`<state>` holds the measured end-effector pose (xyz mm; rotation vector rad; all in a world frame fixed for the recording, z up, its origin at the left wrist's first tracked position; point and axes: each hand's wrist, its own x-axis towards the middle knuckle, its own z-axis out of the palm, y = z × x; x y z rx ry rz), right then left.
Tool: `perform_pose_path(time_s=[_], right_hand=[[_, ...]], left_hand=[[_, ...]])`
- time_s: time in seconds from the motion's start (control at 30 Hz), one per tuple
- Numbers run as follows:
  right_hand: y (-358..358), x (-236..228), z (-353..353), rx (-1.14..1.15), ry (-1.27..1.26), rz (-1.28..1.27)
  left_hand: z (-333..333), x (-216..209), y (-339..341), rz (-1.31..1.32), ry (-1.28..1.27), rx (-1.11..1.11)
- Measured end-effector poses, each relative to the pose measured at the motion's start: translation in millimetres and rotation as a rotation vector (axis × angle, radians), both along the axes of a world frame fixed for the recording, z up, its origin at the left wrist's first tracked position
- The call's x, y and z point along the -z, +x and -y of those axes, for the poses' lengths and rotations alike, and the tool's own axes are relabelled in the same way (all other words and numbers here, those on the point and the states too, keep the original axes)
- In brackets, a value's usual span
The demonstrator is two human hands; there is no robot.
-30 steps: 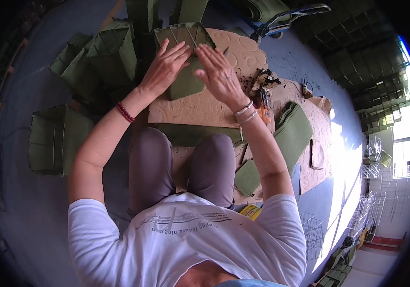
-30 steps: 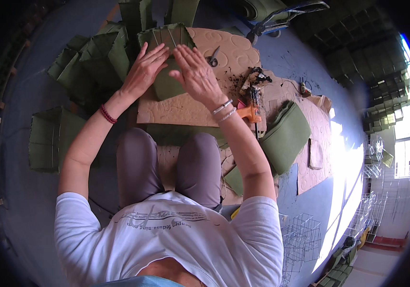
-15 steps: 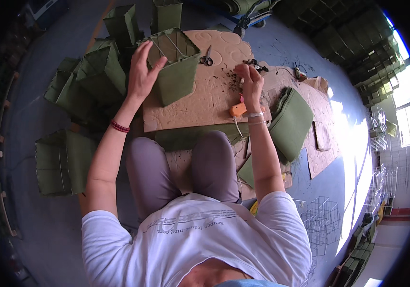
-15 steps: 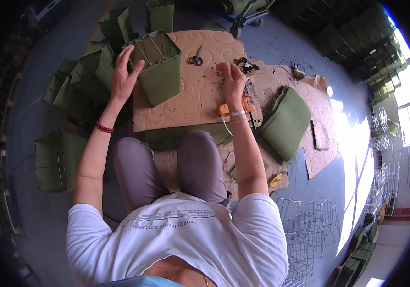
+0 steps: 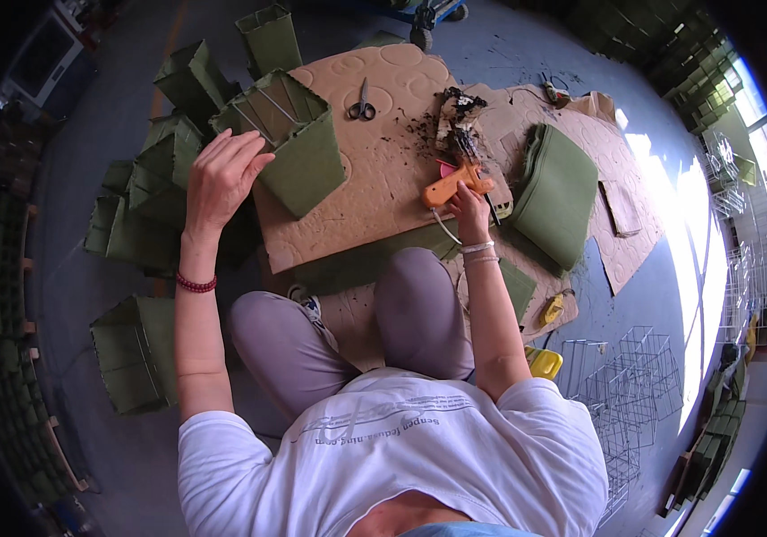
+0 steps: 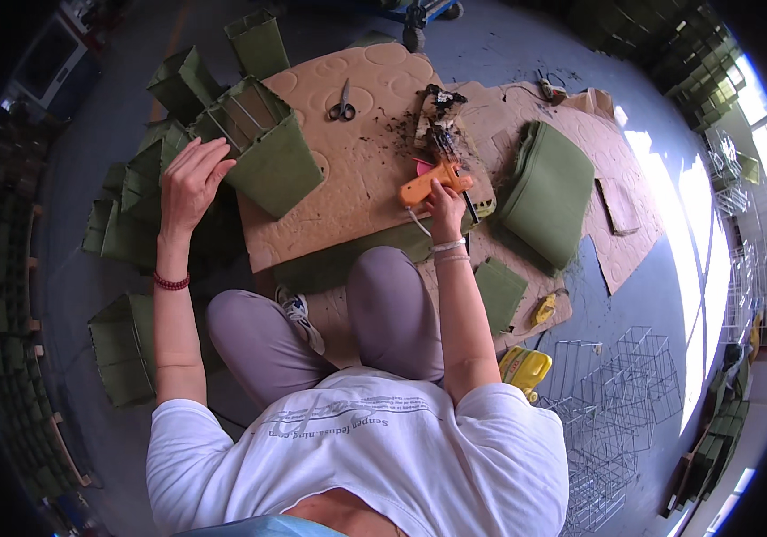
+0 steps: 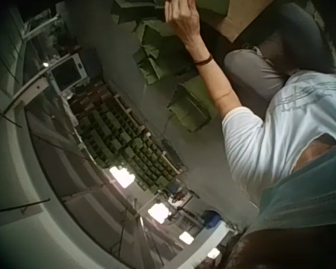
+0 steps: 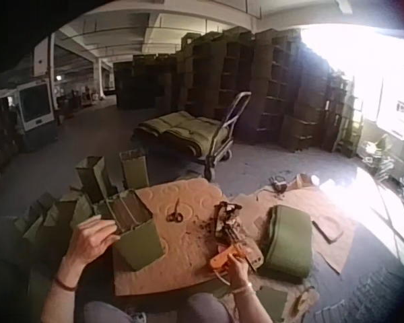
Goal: Assembling and gluing fabric panels onto metal wire frames to create storage boxes.
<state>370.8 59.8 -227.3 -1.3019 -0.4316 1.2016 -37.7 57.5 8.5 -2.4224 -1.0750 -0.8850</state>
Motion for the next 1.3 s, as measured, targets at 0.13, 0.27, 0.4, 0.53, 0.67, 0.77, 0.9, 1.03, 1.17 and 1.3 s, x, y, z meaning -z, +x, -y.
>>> perform_pose_path(time_s=[0.13,0.27,0.4,0.53,0.67,0.77,0.9,1.03,1.17,1.3], right_hand=[[-17,-25,-21,0.035,-0.227,0.216],[-9,-13,-46,0.134,-0.260,-0.025],[-36,-34,-35,0.060,-0.319,0.114],[-5,-15,-17,-0.259,-0.129,1.183],[-53,-59,-36,-0.167,0.067,1.289],[-88,-68,-91,-0.337,0.140,1.223],[-120,-48,-163,-0.274,0.217,1.249],[-148,-13,-213,-0.246,0.189,1.393],[-190,-13,-236,-0.399,0.003,1.485],[-142,15,-286,-0.327,-0.083,1.703]], left_hand=[[-13,-17,-30,0.810,0.059,-0.249],[-37,-13,-18,0.608,-0.223,-0.359],[-42,-5,-4,0.317,-0.240,-0.243],[-38,-10,-3,0.988,-0.633,-0.090],[-38,-15,-8,0.916,-0.663,-0.184],[-44,-8,11,0.600,-0.657,-0.162],[-40,-21,0,1.078,-0.865,0.014],[-29,-35,-9,1.222,-0.914,0.170],[-17,-54,-26,1.210,-0.870,0.181],[-24,-64,-6,1.291,-0.861,0.306]])
